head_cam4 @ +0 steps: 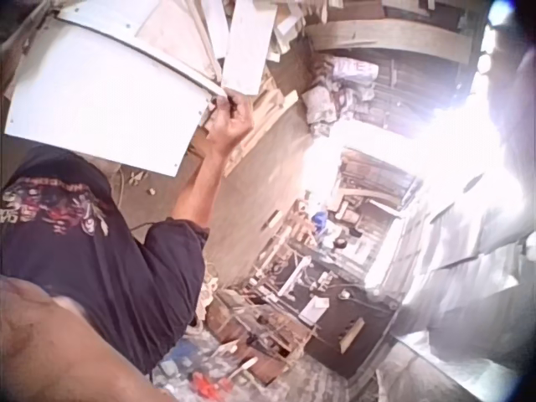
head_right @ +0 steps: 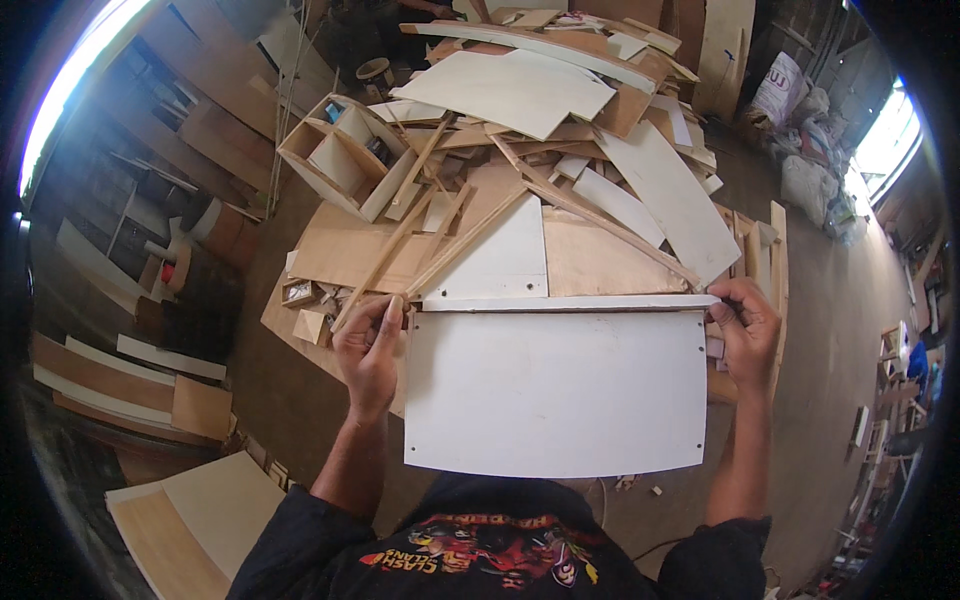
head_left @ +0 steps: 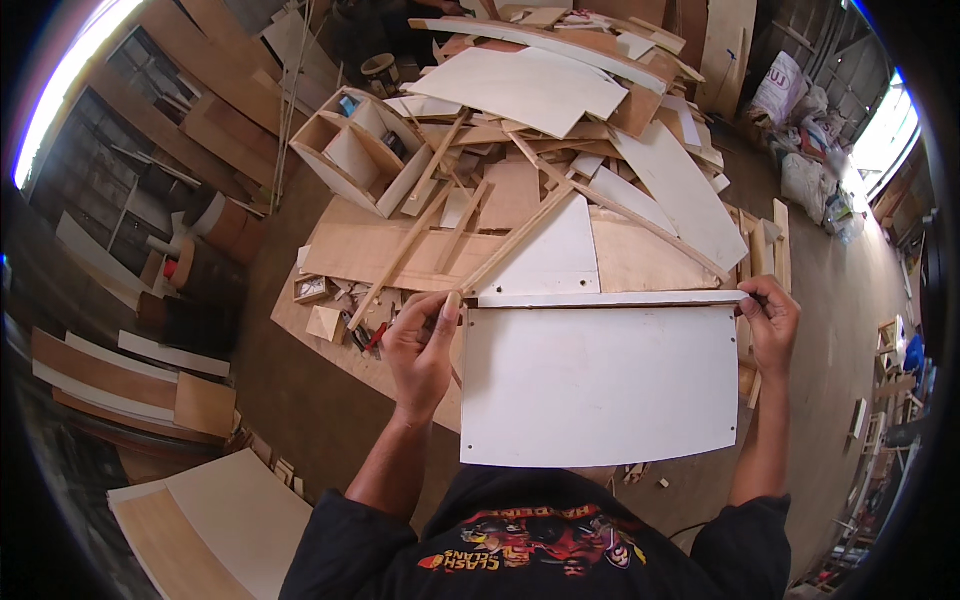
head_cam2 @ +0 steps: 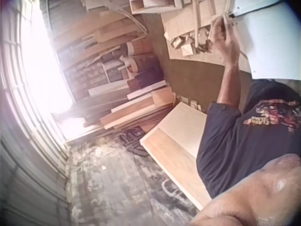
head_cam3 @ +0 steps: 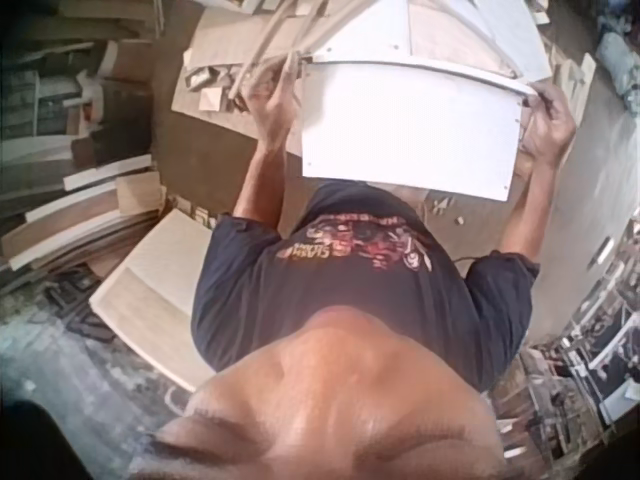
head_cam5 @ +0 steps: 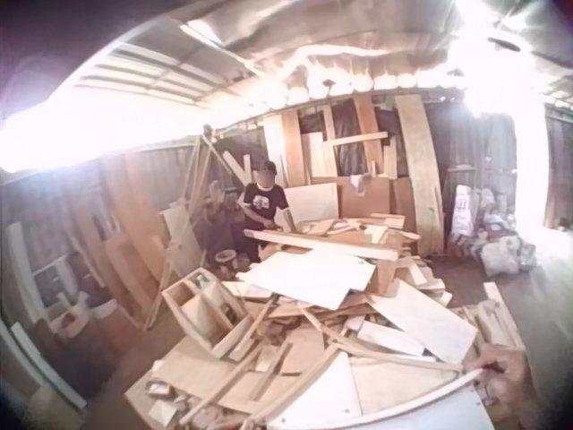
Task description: The person assembles a small wooden house model by positioning a roof piece and securing it with nails and a hammer.
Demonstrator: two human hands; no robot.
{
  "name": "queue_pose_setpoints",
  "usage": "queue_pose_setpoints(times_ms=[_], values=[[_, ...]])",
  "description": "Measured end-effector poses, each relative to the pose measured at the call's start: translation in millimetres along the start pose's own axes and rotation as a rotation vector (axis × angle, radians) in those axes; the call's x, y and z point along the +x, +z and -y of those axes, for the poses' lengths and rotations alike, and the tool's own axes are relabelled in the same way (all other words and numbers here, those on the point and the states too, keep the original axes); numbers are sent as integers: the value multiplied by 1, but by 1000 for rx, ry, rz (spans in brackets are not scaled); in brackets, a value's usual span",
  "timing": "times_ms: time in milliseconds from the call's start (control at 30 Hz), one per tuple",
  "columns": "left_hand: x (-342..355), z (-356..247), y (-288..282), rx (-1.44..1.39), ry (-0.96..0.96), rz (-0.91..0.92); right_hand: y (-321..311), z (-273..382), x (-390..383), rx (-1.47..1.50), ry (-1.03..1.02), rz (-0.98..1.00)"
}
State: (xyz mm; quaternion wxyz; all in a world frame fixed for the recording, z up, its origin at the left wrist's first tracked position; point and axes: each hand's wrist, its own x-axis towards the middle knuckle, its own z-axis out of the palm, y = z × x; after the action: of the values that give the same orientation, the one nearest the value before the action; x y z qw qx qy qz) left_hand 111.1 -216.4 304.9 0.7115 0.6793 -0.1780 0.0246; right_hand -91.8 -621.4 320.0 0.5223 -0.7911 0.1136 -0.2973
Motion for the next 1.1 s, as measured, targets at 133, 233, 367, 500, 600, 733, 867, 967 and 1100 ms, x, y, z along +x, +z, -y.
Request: queue_pose_setpoints(times_ms=[133,233,367,500,600,733,867,967,1100], values=[[-8,5,-2,-42,-100,-4,-1,-5,-1,-41,-3,8],[-12,6,0,-21,-39,-3,2,-3,-1,-75,-2,16],[-10,5,-2,127,55,16,2,0,1,-82,-21,27],[-7,-2,-4,357,309,49,1,0,3,-98,-66,48],[-6,-3,-4,433,397,54,-1,-2,4,-127,-111,60],[-3,-5,-2,445,397,80,-2,-3,3,-102,-92,52],[-5,-13,-5,508,344,137,-1,-2,5,-106,-98,77],[-3,-13,-8,543,350,133,-1,0,6,-96,-35,84],[-8,-6,-8,386,256,110,2,1,7,-57,18,88]])
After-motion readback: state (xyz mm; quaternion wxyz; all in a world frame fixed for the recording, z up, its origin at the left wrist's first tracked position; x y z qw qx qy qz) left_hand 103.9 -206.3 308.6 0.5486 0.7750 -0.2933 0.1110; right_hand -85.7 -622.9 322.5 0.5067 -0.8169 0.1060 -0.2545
